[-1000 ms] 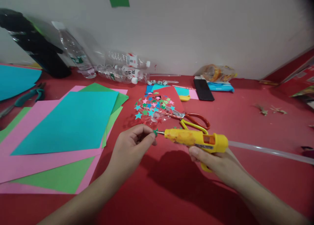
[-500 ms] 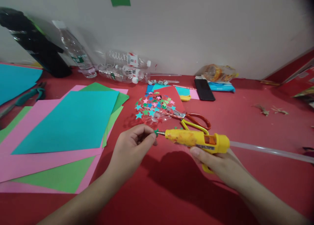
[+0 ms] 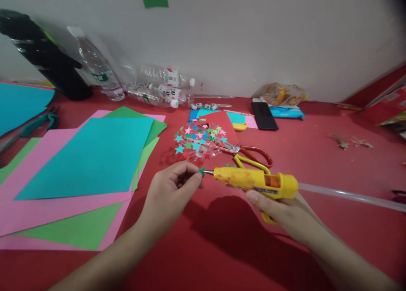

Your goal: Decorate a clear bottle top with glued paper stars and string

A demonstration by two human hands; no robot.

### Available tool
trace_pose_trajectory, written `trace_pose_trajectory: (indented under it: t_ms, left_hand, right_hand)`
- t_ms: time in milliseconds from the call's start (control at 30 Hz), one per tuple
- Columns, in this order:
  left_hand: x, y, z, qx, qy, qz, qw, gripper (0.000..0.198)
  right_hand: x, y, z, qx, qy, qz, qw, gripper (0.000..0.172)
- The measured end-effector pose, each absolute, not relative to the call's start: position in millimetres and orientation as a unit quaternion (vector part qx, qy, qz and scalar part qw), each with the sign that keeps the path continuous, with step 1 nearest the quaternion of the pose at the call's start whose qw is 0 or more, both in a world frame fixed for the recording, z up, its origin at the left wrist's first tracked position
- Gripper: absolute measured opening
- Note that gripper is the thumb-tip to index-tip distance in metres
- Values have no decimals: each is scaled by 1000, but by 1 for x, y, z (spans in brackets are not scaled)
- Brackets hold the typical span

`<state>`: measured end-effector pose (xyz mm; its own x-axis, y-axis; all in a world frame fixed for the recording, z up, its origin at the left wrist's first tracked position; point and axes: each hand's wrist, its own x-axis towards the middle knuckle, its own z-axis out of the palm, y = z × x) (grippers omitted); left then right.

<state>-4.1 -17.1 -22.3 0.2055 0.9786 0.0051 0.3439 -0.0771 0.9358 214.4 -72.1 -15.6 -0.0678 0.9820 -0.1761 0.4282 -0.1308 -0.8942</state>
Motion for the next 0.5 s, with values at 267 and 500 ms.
trace_pose_trajectory:
  t_ms: [267, 500]
  left_hand:
    - [-5, -18, -24, 637, 516, 360, 445, 14]
    - [-8, -18, -29, 774, 481, 341, 230, 13]
  right_hand:
    - [214, -71, -17, -591, -582, 456, 323, 37]
    - [212, -72, -15, -584, -600, 431, 335, 30]
